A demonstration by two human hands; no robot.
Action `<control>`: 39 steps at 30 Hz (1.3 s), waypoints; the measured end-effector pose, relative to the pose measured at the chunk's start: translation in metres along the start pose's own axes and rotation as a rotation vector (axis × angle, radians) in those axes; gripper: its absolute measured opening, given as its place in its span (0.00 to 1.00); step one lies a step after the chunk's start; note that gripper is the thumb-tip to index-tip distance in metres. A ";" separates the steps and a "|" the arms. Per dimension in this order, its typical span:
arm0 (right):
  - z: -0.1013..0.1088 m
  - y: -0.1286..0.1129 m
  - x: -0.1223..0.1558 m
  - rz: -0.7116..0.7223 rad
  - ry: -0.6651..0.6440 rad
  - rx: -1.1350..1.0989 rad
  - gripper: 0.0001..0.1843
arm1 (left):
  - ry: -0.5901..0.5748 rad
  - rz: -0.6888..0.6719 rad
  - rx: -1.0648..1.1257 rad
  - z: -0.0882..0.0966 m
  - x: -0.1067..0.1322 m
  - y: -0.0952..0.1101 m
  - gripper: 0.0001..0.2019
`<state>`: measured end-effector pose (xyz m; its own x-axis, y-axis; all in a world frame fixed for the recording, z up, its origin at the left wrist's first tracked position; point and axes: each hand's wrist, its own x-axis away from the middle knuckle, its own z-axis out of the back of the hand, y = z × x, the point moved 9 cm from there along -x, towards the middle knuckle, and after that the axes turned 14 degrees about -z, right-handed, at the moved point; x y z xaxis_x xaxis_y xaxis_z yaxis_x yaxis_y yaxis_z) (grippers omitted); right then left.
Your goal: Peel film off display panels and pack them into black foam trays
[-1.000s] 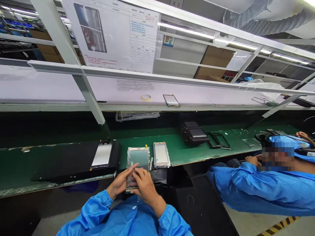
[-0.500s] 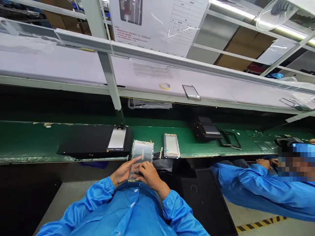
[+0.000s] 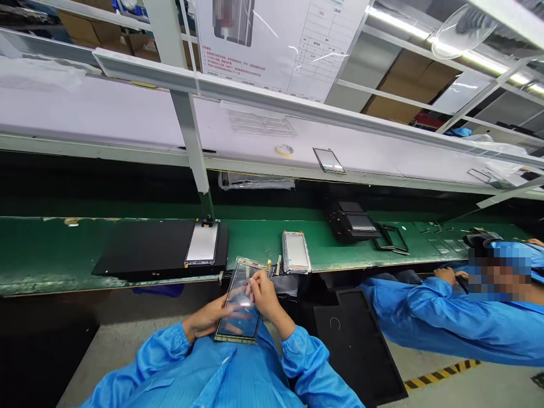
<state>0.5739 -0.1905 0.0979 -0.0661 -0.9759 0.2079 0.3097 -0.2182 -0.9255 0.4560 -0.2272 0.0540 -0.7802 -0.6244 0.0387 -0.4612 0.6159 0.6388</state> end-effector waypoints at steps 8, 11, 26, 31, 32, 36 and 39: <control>0.211 -0.014 0.019 0.137 0.801 -0.598 0.19 | 0.050 -0.023 -0.128 0.007 0.013 0.006 0.32; 0.254 -0.012 0.052 0.158 1.052 -0.250 0.22 | 0.084 -0.031 -0.122 0.010 0.016 0.008 0.31; 0.069 0.045 0.002 -0.235 0.073 -0.778 0.28 | 0.026 -0.026 -0.167 -0.004 0.008 -0.009 0.30; 0.021 0.084 0.018 -0.280 -0.100 -0.541 0.24 | 0.004 -0.027 -0.187 -0.005 0.017 -0.009 0.22; 0.015 0.093 0.024 -0.282 -0.127 -0.480 0.23 | 0.025 -0.040 -0.197 -0.002 0.020 -0.006 0.20; 0.000 0.109 0.057 -0.267 -0.262 -0.403 0.19 | 0.286 -0.073 -0.202 0.023 0.034 0.002 0.24; -0.011 0.090 0.082 -0.187 -0.373 -0.236 0.33 | 0.450 -0.061 -0.209 0.039 0.049 -0.001 0.36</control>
<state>0.5861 -0.2896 0.0287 0.2581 -0.8614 0.4374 0.0984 -0.4269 -0.8989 0.4021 -0.2393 0.0256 -0.4733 -0.8301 0.2949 -0.3696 0.4910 0.7888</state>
